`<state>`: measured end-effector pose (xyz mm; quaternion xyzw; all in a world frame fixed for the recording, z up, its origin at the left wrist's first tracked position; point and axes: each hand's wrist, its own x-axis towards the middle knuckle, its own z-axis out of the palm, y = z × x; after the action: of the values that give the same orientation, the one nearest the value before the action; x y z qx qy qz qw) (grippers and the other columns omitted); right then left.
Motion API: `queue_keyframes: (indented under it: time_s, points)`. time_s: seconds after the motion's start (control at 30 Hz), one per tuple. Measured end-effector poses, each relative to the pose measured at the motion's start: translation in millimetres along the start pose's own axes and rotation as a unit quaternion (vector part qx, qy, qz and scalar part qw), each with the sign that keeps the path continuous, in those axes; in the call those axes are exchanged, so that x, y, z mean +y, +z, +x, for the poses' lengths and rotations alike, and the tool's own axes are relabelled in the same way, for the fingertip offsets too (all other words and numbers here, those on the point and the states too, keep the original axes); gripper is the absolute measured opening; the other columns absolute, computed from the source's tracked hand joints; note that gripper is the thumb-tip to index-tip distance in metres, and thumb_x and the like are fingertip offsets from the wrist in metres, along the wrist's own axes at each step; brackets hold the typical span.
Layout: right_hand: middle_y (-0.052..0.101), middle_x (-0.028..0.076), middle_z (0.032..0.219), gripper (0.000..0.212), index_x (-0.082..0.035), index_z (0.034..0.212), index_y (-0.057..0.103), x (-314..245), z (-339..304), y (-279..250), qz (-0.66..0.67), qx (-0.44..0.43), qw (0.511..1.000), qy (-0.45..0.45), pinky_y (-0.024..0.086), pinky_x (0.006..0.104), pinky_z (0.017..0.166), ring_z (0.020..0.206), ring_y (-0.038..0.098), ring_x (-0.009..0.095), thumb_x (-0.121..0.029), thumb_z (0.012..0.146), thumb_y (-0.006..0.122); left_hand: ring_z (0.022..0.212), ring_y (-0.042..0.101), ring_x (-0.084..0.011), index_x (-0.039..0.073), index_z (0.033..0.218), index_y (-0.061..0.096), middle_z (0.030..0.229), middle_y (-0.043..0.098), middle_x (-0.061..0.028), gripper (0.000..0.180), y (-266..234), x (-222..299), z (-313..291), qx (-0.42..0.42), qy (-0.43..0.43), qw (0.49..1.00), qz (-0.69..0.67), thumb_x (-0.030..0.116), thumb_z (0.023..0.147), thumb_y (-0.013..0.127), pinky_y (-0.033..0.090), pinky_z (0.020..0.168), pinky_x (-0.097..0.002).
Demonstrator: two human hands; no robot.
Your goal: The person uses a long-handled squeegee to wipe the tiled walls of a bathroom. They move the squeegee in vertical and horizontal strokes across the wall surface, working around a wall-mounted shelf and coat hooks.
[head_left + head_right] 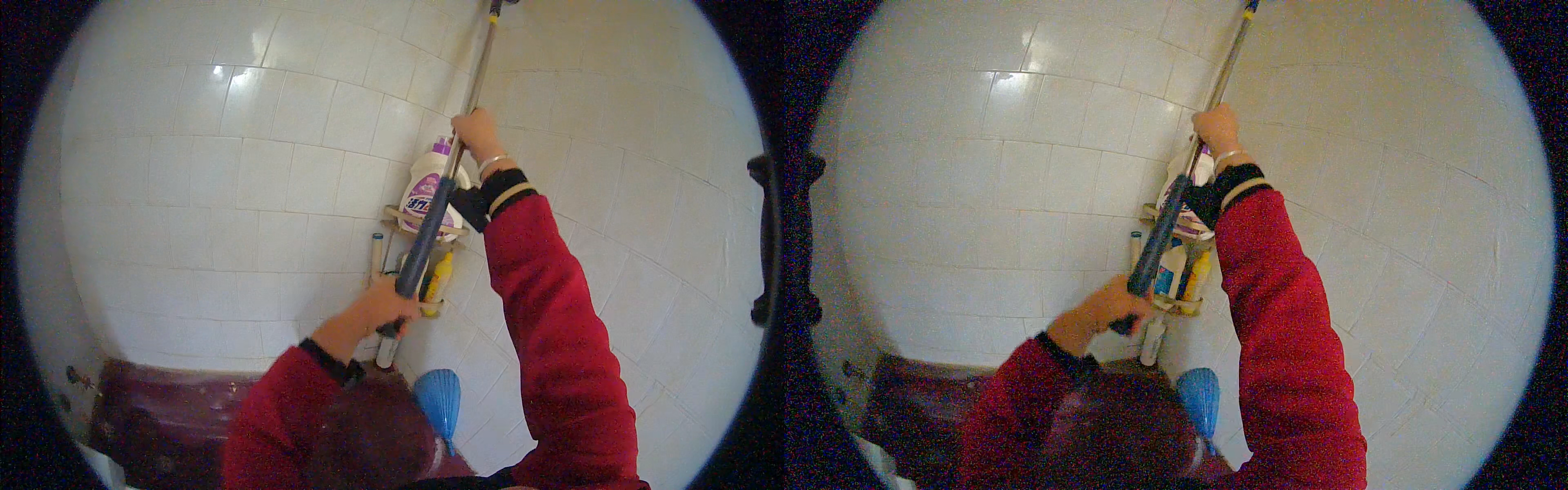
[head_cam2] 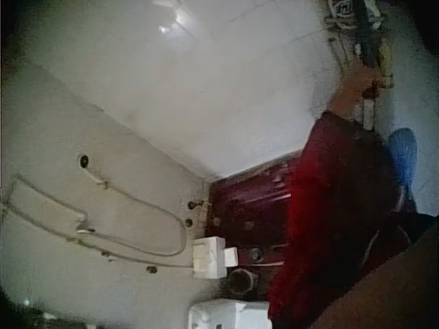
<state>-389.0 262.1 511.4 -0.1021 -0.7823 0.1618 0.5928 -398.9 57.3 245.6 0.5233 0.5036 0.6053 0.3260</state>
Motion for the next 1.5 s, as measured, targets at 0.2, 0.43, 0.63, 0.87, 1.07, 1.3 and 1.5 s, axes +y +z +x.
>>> queue_keyframes:
  time_s: [0.2, 0.43, 0.63, 0.87, 1.07, 1.3, 1.5]
  points:
    - [0.059, 0.021, 0.072, 0.033, 0.010, 0.087, 0.053, 12.3, -129.6, -6.9, 0.029, -0.076, 0.996, 0.047, 0.047, 0.0364, 0.059, 0.067, 0.060, 0.030, -0.016, 0.066, 0.058, 0.049, 0.053, -0.0145, 0.002, 0.080, 0.048, 0.062, 0.051, -0.0048, 0.025, 37.5, -137.1, -134.7, -0.017, -0.086, 0.996, -0.007, 0.005, 0.063, 0.065, 0.043, 0.044, -0.0291]
    - [0.057, 0.014, 0.074, 0.036, 0.004, 0.098, 0.045, 5.5, -384.4, 37.1, 0.029, -0.117, 0.972, 0.203, 0.047, 0.0338, 0.056, 0.065, 0.058, 0.022, -0.012, 0.069, 0.058, 0.058, 0.052, -0.0118, 0.005, 0.084, 0.052, 0.064, 0.052, -0.0021, 0.028, 26.1, -237.3, -327.1, -0.073, -0.154, 0.985, -0.005, 0.010, 0.062, 0.067, 0.044, 0.052, -0.0275]
    - [0.052, 0.011, 0.065, 0.028, 0.000, 0.092, 0.040, -33.6, -539.6, 49.4, 0.117, -0.138, 0.906, 0.382, 0.046, 0.0334, 0.045, 0.051, 0.055, 0.021, -0.009, 0.072, 0.058, 0.058, 0.051, -0.0117, 0.005, 0.083, 0.053, 0.065, 0.053, -0.0019, 0.026, 9.6, -233.5, -355.9, -0.085, -0.256, 0.962, 0.038, 0.012, 0.063, 0.067, 0.043, 0.052, -0.0268]
    - [0.049, 0.008, 0.055, 0.012, 0.000, 0.086, 0.042, -12.7, -427.7, 44.7, 0.272, -0.129, 0.900, 0.316, 0.043, 0.0306, 0.039, 0.044, 0.052, 0.019, -0.004, 0.077, 0.048, 0.058, 0.051, -0.0115, 0.006, 0.082, 0.054, 0.066, 0.053, -0.0016, 0.024, -10.7, -183.4, -303.2, -0.142, -0.262, 0.954, 0.022, 0.014, 0.063, 0.067, 0.043, 0.053, -0.0259]
    - [0.051, 0.009, 0.051, 0.010, 0.001, 0.066, 0.050, -7.4, -198.3, 30.7, 0.206, -0.112, 0.960, 0.154, 0.042, 0.0329, 0.039, 0.043, 0.051, 0.020, -0.008, 0.071, 0.049, 0.059, 0.050, -0.0114, 0.006, 0.081, 0.054, 0.067, 0.053, -0.0014, 0.022, -22.7, -110.6, -207.8, -0.178, -0.231, 0.956, -0.012, 0.016, 0.064, 0.066, 0.042, 0.054, -0.0252]
    - [0.050, 0.013, 0.056, 0.009, 0.005, 0.072, 0.045, -70.6, -48.4, -3.2, 0.344, -0.053, 0.931, 0.110, 0.041, 0.0334, 0.038, 0.044, 0.050, 0.022, -0.003, 0.069, 0.048, 0.043, 0.051, -0.0140, 0.004, 0.074, 0.051, 0.056, 0.051, -0.0034, 0.018, -40.2, 35.1, -48.3, -0.079, -0.043, 0.995, 0.051, 0.010, 0.062, 0.064, 0.042, 0.039, -0.0277]
    - [0.048, 0.008, 0.055, 0.013, 0.002, 0.079, 0.045, -85.4, -75.4, -48.0, 0.234, -0.043, 0.967, 0.089, 0.039, 0.0300, 0.037, 0.043, 0.050, 0.019, -0.005, 0.069, 0.051, 0.042, 0.051, -0.0152, 0.004, 0.072, 0.050, 0.054, 0.051, -0.0045, 0.015, -7.7, 35.1, -44.3, -0.144, -0.016, 0.989, -0.004, 0.008, 0.062, 0.061, 0.042, 0.040, -0.0278]
